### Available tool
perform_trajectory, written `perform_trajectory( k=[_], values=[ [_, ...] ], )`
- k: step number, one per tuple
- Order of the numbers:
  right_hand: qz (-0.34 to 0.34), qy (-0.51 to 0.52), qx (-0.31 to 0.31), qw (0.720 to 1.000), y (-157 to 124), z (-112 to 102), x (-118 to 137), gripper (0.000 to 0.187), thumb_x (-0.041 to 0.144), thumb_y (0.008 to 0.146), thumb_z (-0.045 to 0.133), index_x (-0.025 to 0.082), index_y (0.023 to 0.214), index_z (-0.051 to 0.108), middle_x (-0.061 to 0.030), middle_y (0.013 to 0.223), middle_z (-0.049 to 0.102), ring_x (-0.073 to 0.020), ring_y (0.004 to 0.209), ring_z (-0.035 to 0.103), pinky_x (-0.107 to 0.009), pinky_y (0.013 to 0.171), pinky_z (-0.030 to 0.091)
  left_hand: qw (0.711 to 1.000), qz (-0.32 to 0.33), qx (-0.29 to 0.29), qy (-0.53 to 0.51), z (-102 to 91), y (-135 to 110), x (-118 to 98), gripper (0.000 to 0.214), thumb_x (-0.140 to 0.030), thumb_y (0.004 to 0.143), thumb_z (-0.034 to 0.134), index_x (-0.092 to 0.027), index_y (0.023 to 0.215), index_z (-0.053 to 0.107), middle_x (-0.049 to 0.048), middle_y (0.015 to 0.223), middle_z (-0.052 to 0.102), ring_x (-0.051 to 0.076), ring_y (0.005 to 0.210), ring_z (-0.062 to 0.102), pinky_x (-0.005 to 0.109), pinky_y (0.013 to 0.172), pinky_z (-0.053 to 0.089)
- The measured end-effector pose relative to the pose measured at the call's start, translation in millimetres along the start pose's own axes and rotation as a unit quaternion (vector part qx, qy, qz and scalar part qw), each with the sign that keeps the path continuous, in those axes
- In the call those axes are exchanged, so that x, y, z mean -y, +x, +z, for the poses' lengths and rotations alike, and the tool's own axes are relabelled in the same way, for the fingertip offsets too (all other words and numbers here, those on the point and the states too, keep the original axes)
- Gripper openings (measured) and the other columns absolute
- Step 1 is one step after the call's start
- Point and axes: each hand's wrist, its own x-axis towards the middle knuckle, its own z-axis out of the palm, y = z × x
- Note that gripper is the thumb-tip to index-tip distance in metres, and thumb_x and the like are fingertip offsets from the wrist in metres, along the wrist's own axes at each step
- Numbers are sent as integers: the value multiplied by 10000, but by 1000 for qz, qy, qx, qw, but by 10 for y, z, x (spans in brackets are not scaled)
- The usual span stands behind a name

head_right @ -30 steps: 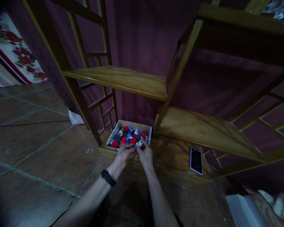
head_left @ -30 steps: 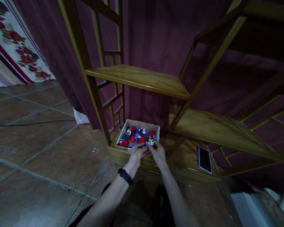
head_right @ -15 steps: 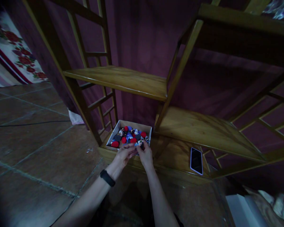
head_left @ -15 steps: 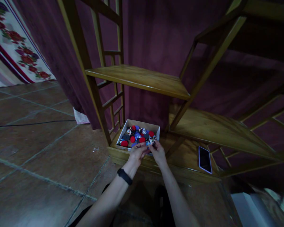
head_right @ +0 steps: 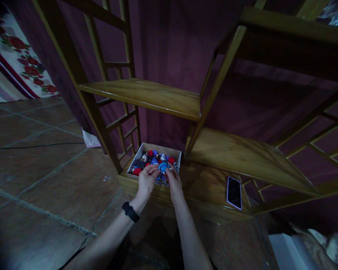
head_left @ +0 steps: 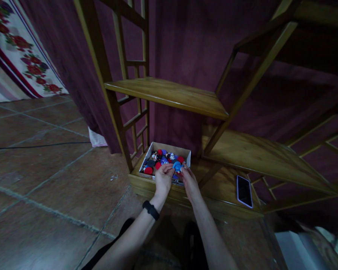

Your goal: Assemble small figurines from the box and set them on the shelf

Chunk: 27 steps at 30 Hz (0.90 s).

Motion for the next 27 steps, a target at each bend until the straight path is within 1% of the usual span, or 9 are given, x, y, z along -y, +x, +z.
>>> perform_trajectory(
  k=[2, 5, 9, 13, 16, 22, 27],
  values=[
    [-1, -20, -23, 1000, -1, -13, -8, 414, 425, 670, 629, 220, 1029, 650, -27, 1039, 672, -211, 935, 608, -339, 778, 498, 1000, 15, 15, 17, 31, -24, -28, 143, -78, 614, 676, -137, 742, 652, 33, 712, 679, 135, 694, 625, 234, 698, 476],
    [-6, -39, -40, 998, 4, -49, -23, 375, 404, 637, 656, 191, 945, 677, -38, 937, 691, -202, 817, 622, -322, 698, 504, 1000, -1, 19, 23, 64, -62, -38, 186, -72, 616, 678, -141, 789, 673, 46, 784, 697, 152, 745, 632, 258, 754, 475],
    [-24, -88, -48, 995, 35, -94, -57, 369, 401, 641, 642, 193, 943, 676, -26, 883, 694, -183, 764, 613, -298, 669, 494, 999, -35, 24, 33, 50, -68, 29, 221, -111, 632, 688, -139, 851, 709, 52, 833, 710, 167, 765, 632, 273, 766, 475],
    [-43, -141, -59, 987, 53, -98, -79, 348, 406, 648, 626, 188, 915, 678, -13, 824, 695, -175, 737, 604, -293, 676, 485, 998, -22, 44, 45, 7, -45, 122, 183, -138, 650, 679, -154, 825, 729, 42, 823, 717, 166, 744, 635, 274, 748, 480],
    [-46, -140, -59, 987, 37, -80, -63, 333, 393, 647, 627, 175, 894, 680, -13, 800, 692, -174, 725, 600, -296, 683, 482, 998, -19, 44, 51, -8, -44, 154, 189, -144, 650, 677, -151, 831, 731, 43, 814, 719, 164, 730, 636, 275, 732, 485],
    [-23, -114, -54, 992, 10, -83, -31, 307, 383, 630, 648, 175, 852, 689, -13, 775, 688, -170, 686, 599, -283, 631, 483, 998, -30, 46, 40, -6, -60, 149, 176, -145, 639, 689, -141, 810, 729, 49, 786, 719, 172, 728, 638, 283, 729, 489],
    [-18, -94, -41, 995, 14, -98, -38, 316, 374, 619, 672, 174, 863, 695, -22, 798, 692, -178, 709, 606, -305, 664, 497, 998, -34, 44, 39, -16, -63, 150, 180, -125, 635, 688, -141, 810, 727, 52, 794, 718, 168, 730, 636, 271, 719, 487]
  ],
)
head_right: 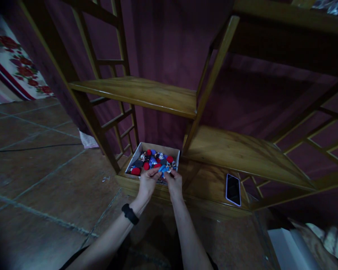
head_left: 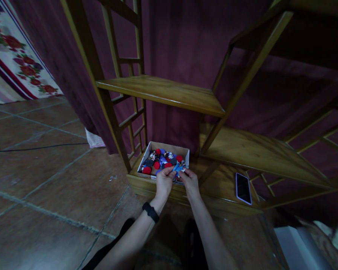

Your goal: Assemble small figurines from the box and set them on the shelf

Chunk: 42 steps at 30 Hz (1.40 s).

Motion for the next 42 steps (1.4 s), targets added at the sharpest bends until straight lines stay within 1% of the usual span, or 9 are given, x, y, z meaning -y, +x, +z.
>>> perform_trajectory(
  k=[8, 13, 16, 18, 22, 24, 29, 35, 42],
  values=[
    [8, -5, -7, 1000, 2, 24, -5, 359, 421, 595, 691, 163, 844, 695, -33, 784, 695, -191, 721, 616, -314, 654, 509, 1000, -19, 8, -5, -29, 25, 11, 168, -139, 622, 708, -133, 790, 719, 54, 754, 707, 172, 701, 630, 270, 681, 488],
    [22, 14, 10, 1000, -3, 37, 17, 370, 486, 641, 650, 175, 841, 672, -40, 818, 693, -171, 679, 620, -291, 616, 515, 1000, -24, 13, -5, -32, 88, -48, 179, -168, 630, 718, -126, 804, 718, 47, 720, 697, 141, 639, 609, 240, 629, 479],
    [46, 8, -9, 999, 14, 1, 12, 407, 532, 681, 600, 177, 869, 666, -48, 784, 695, -163, 620, 617, -279, 556, 508, 996, -76, -19, -43, -44, 115, -81, 208, -196, 622, 740, -112, 809, 706, 44, 679, 681, 120, 575, 590, 236, 583, 482],
    [43, -8, -29, 999, 31, -37, 1, 400, 508, 675, 615, 185, 906, 668, -47, 820, 697, -161, 644, 623, -275, 563, 510, 989, -125, -35, -65, -66, 128, -108, 227, -191, 611, 753, -106, 812, 691, 51, 676, 674, 121, 565, 597, 248, 575, 498],
    [11, -19, -21, 1000, 36, -69, 1, 388, 397, 619, 688, 204, 954, 668, -49, 987, 680, -186, 847, 632, -302, 706, 518, 977, -194, -36, -86, -117, 144, -170, 199, -152, 631, 738, -114, 814, 669, 55, 662, 667, 120, 546, 614, 255, 565, 521],
    [19, 11, 0, 1000, 21, -51, 11, 393, 375, 607, 700, 203, 958, 667, -50, 993, 676, -197, 870, 632, -329, 747, 517, 974, -209, -24, -81, -130, 146, -194, 166, -137, 644, 723, -115, 798, 666, 52, 639, 663, 115, 524, 611, 238, 542, 518],
    [39, 90, 18, 995, 6, -21, -4, 324, 331, 586, 724, 182, 869, 673, -44, 914, 686, -192, 807, 645, -361, 767, 523, 971, -228, -2, -78, -126, 138, -230, 90, -108, 679, 682, -110, 764, 652, 63, 637, 668, 116, 526, 619, 221, 532, 515],
    [54, 131, 15, 990, 35, -67, -57, 270, 279, 580, 731, 182, 822, 663, -39, 868, 688, -177, 786, 647, -355, 783, 520, 962, -248, 38, -107, -135, 126, -241, 138, -76, 670, 679, -116, 797, 641, 66, 660, 674, 123, 565, 636, 242, 598, 535],
    [57, 157, 9, 986, 33, -63, -79, 236, 242, 552, 754, 173, 759, 665, -42, 846, 692, -182, 787, 651, -347, 778, 525, 965, -234, 23, -113, -155, 130, -205, 122, -75, 664, 693, -107, 773, 648, 67, 663, 674, 117, 549, 631, 228, 584, 532]
  ],
)
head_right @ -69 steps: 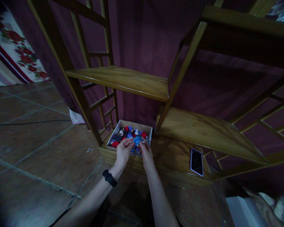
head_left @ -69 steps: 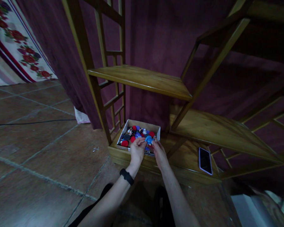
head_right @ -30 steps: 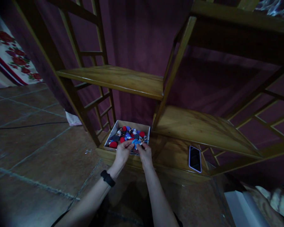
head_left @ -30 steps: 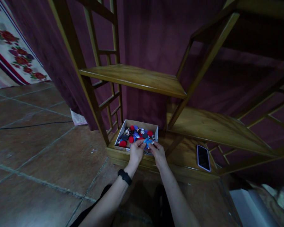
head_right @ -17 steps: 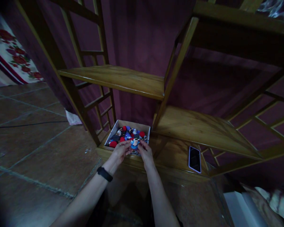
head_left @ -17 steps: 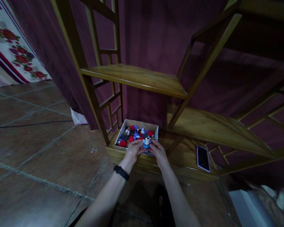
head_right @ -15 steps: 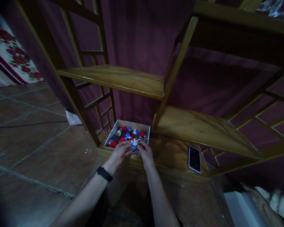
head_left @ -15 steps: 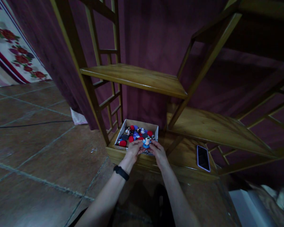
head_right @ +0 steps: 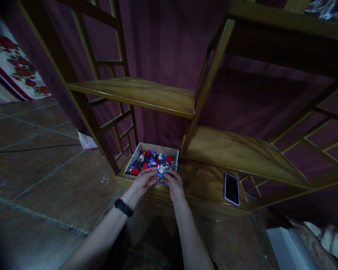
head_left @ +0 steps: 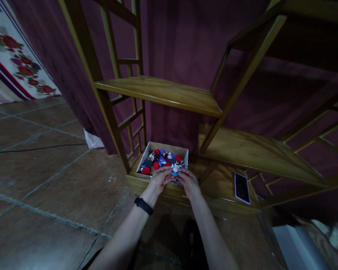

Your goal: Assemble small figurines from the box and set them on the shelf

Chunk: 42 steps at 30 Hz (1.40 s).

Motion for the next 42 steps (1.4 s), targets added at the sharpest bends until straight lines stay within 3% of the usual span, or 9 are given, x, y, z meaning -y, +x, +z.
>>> perform_trajectory(
  k=[16, 25, 35, 42],
  values=[
    [5, -7, -40, 999, -46, 64, -22, 182, 217, 542, 737, 165, 705, 673, -29, 732, 690, -155, 679, 639, -295, 679, 515, 998, -27, -51, 7, 15, 52, 65, 61, -49, 692, 645, -101, 713, 623, 46, 563, 641, 107, 491, 605, 232, 568, 531],
    [5, -17, -26, 1000, -65, 83, 55, 233, 271, 549, 763, 173, 739, 671, -27, 790, 685, -153, 722, 633, -308, 714, 517, 998, -57, 7, -19, -36, 78, 14, 81, -97, 688, 700, -85, 752, 651, 75, 641, 673, 108, 504, 618, 202, 533, 527],
    [-1, -70, -26, 997, -49, 82, 5, 298, 343, 539, 772, 160, 757, 682, -39, 803, 687, -154, 717, 618, -302, 693, 513, 1000, -25, -17, 0, -28, 77, 74, 39, -57, 688, 688, -88, 678, 666, 53, 606, 661, 85, 474, 597, 170, 496, 506],
    [-6, -41, -25, 999, -48, 55, 27, 282, 332, 534, 780, 171, 743, 680, -31, 794, 684, -147, 715, 614, -291, 694, 502, 999, -33, -7, -26, -28, 67, 96, 88, -20, 683, 678, -95, 725, 661, 57, 626, 670, 97, 516, 618, 188, 559, 536]
  ],
)
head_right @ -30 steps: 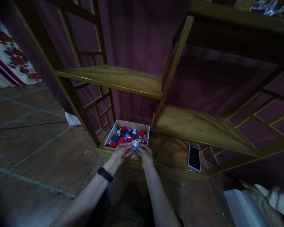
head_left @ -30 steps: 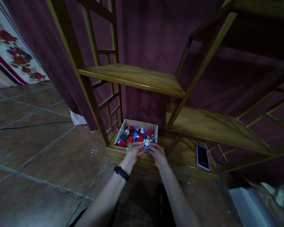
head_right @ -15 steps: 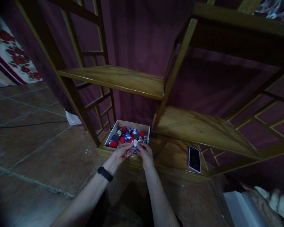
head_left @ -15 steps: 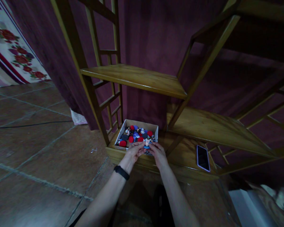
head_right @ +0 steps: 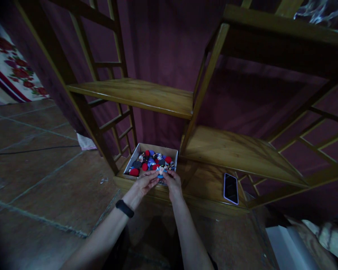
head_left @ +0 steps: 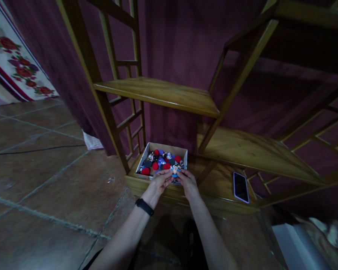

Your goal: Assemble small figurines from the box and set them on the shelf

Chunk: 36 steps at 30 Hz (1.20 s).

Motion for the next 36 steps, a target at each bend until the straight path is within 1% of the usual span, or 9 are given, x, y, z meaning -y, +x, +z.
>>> perform_trajectory(
  k=[5, 12, 18, 21, 25, 31, 36],
  values=[
    [13, 10, 9, 1000, 9, -15, 15, 305, 317, 526, 785, 176, 773, 676, -40, 867, 685, -162, 794, 622, -284, 720, 495, 1000, -19, -2, -23, -20, 22, -10, 138, 25, 680, 659, -96, 744, 646, 62, 644, 671, 116, 553, 640, 212, 591, 552],
    [17, 16, 8, 1000, 24, -17, -7, 292, 305, 531, 784, 172, 767, 673, -36, 844, 687, -158, 774, 627, -283, 708, 499, 998, -34, -11, -46, -27, 22, -2, 157, 44, 673, 654, -95, 744, 638, 61, 656, 664, 121, 549, 643, 218, 583, 556],
    [22, 52, 3, 998, 18, 15, 4, 218, 257, 549, 769, 173, 722, 665, -36, 812, 689, -164, 771, 637, -306, 736, 508, 997, -50, -18, -54, -8, -12, -71, 119, 24, 711, 624, -92, 739, 635, 71, 690, 665, 125, 584, 647, 221, 608, 560],
    [19, 67, 1, 998, 16, 25, -3, 168, 224, 561, 752, 175, 691, 658, -22, 771, 684, -156, 735, 638, -316, 742, 514, 997, -47, -26, -50, 1, -19, -104, 128, 34, 724, 599, -91, 727, 625, 63, 661, 652, 118, 563, 640, 214, 592, 555],
    [21, 75, 1, 997, 15, 23, -14, 153, 187, 543, 744, 171, 666, 653, -14, 739, 679, -152, 724, 636, -311, 746, 516, 998, -44, -28, -35, 7, -30, -113, 139, 42, 727, 585, -91, 743, 619, 55, 642, 646, 113, 547, 634, 207, 582, 550],
    [22, 64, -1, 998, 7, 39, -16, 165, 176, 539, 733, 172, 687, 660, -28, 772, 684, -158, 746, 638, -316, 763, 512, 999, -37, -27, -19, 1, -32, -95, 120, 5, 723, 612, -109, 760, 608, 45, 623, 644, 109, 515, 624, 219, 567, 547],
    [16, 64, 7, 998, 7, 44, -18, 166, 183, 545, 733, 170, 698, 668, -40, 788, 687, -165, 750, 641, -323, 767, 511, 999, -36, -23, -11, -7, -26, -97, 82, -24, 729, 618, -104, 736, 608, 57, 633, 651, 116, 539, 634, 210, 570, 545]
  ],
)
